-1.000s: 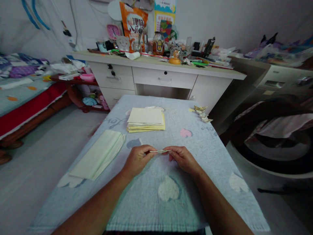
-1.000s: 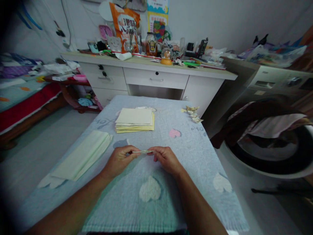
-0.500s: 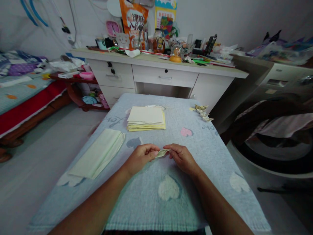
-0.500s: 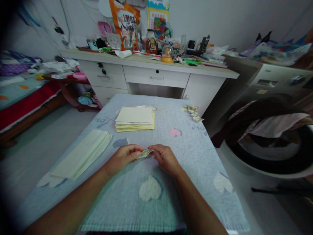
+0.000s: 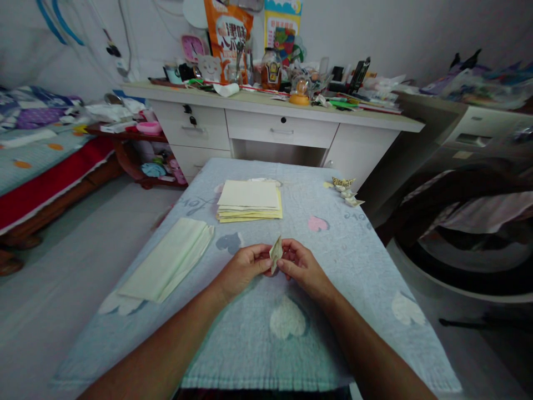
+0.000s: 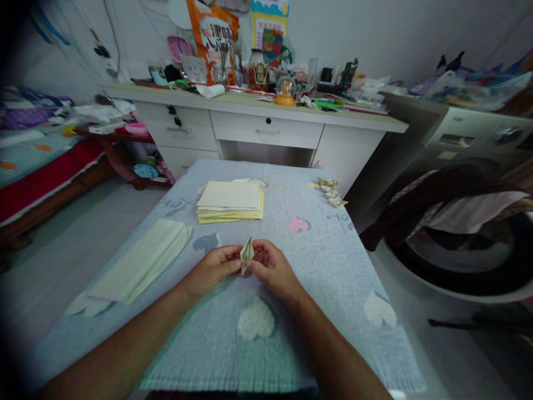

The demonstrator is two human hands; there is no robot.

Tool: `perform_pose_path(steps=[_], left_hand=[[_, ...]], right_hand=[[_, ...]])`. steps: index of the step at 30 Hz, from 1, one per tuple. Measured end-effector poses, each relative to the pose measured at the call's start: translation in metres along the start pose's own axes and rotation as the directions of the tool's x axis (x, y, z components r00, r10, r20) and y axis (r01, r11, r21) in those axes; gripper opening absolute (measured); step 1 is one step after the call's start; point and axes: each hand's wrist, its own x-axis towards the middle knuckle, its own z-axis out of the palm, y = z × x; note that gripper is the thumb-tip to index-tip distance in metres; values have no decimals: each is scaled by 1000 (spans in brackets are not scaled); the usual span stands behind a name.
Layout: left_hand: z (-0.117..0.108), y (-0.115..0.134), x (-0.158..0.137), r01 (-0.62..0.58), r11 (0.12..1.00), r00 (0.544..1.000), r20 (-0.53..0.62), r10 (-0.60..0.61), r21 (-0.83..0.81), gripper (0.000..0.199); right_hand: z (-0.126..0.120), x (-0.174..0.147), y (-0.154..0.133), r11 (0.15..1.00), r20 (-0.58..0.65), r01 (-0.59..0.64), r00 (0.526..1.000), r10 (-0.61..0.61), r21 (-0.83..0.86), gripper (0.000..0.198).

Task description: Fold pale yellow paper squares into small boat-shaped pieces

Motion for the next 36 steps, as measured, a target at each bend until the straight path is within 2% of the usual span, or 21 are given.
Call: perform_pose_path(steps=[6,14,25,36], left_hand=[[5,-2,-1,-17,999,999,-32,18,37,32],[3,-8,-1,4,998,1000,-17,-3,66,33],[4,1,-4,-56,989,997,-52,64,135,28],[3,-3,-4,-20,1000,999,-37,20,-16,25]], right_hand=[[4,2,1,1000,-49,23,999,-22,17,35],[3,1,-4,1000,-58,-17,998,18,20,35],[1,1,-2,997,-1,-33,999,33,75,33],[2,0,-5,992,54,-65,997,59,112,38]])
